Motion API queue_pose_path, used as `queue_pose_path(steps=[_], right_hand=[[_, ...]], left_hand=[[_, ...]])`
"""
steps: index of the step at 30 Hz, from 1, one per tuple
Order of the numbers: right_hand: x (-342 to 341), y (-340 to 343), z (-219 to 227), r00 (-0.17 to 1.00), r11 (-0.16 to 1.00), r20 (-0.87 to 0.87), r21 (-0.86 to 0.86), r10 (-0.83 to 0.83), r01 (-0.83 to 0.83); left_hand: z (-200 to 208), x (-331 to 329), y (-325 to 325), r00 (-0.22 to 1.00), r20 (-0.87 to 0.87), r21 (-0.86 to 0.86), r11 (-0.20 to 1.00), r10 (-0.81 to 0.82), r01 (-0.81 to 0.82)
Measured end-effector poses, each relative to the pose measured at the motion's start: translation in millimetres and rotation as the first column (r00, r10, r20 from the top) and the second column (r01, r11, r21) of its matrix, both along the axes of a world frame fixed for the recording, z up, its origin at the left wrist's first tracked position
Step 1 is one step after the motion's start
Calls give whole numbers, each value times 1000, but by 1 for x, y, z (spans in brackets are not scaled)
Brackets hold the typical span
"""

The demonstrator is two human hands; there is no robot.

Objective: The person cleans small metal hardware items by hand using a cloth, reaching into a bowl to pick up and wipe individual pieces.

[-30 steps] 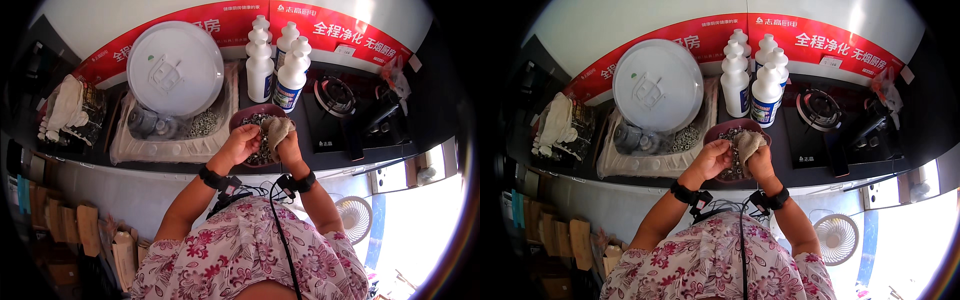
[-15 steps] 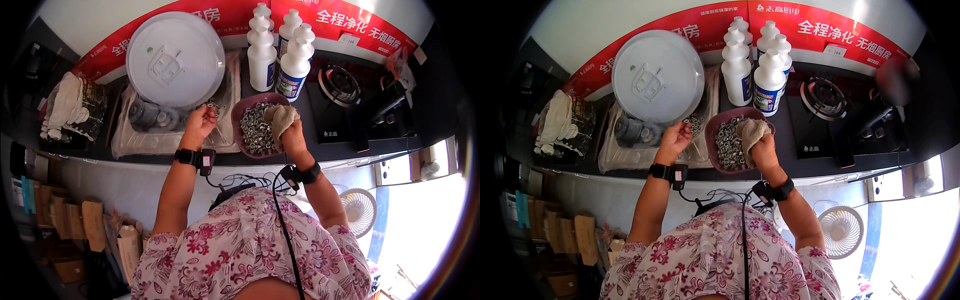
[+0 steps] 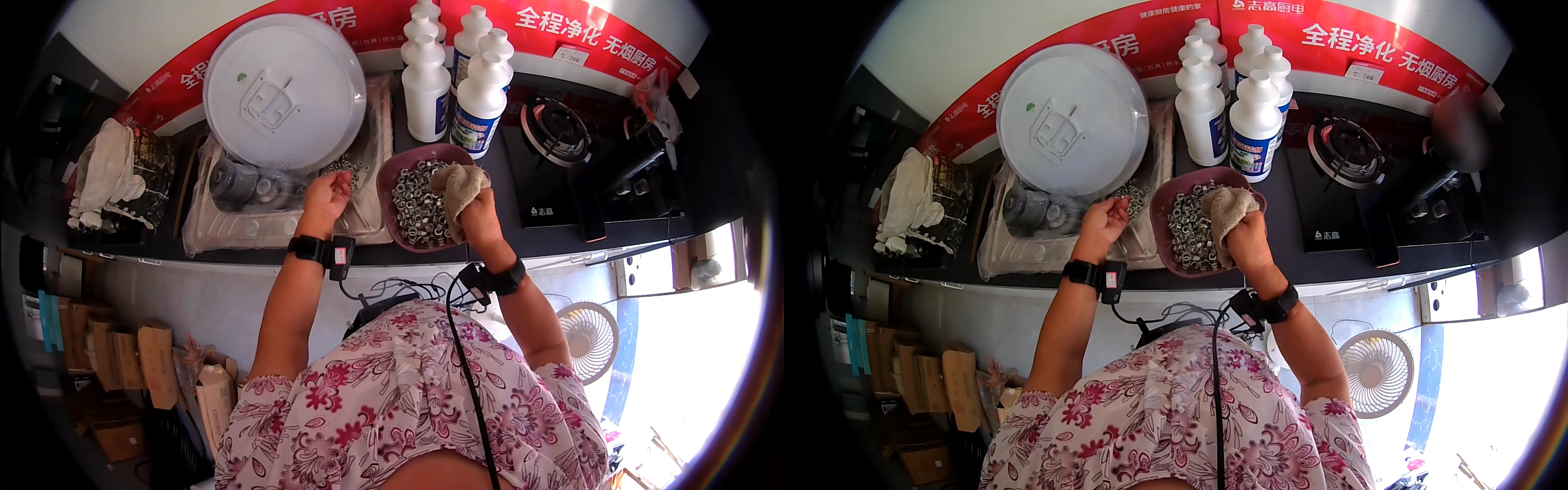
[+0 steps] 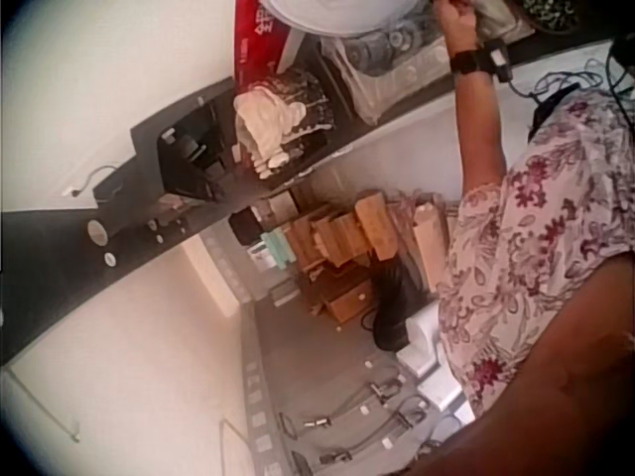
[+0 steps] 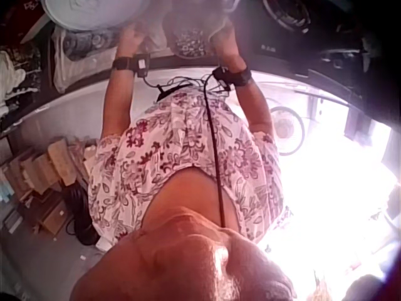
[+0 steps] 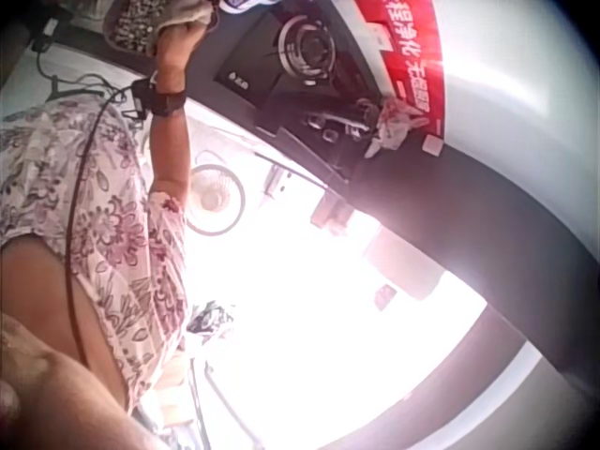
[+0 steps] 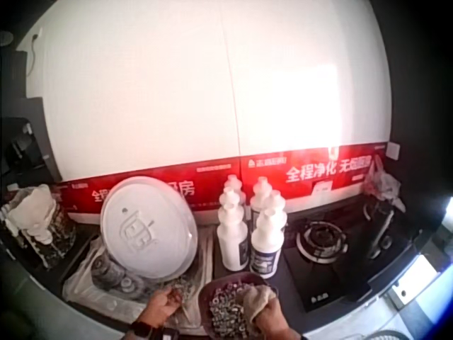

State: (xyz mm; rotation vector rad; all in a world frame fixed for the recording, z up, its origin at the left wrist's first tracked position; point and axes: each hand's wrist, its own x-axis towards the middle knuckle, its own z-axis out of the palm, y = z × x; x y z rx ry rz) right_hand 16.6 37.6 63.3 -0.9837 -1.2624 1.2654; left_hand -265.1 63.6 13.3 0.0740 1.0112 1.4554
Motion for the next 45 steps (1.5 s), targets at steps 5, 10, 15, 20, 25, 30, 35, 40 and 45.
queue_pose_path(steps=[5,10,15,20,25,30,35,40,45], right_hand=[[1,0,3,1000,1000,-20,-28,5,-6],[1,-1,6,999,998,-17,-32,44,-44],[-1,1,-1,999,999,-44,39,26,-24],[1,-2,6,998,998,-41,-21,53,-54],[1,0,0,996,999,-73,-14,43,-44],[3,-4,8,999,996,-15,-82,39,-40],[3,-6,11,1000,999,-15,-48,4,-4],[5,-4,6,997,1000,82,-2,4,-4],[2,-6,14,999,999,37,-41,33,-31]], left_hand=[[50,45,-16,957,-281,109,988,-71,106],[78,87,-26,260,-962,61,853,-89,518],[65,103,-32,-522,-804,-199,698,285,688],[59,111,-32,-711,-615,-295,737,340,608],[57,120,-32,-782,-508,-303,775,362,555],[52,120,-29,-807,-508,-368,771,302,520],[67,125,-27,-374,-925,-238,663,69,710],[64,130,-39,758,-331,233,730,-562,642],[53,130,-42,830,-94,312,776,-549,548]])
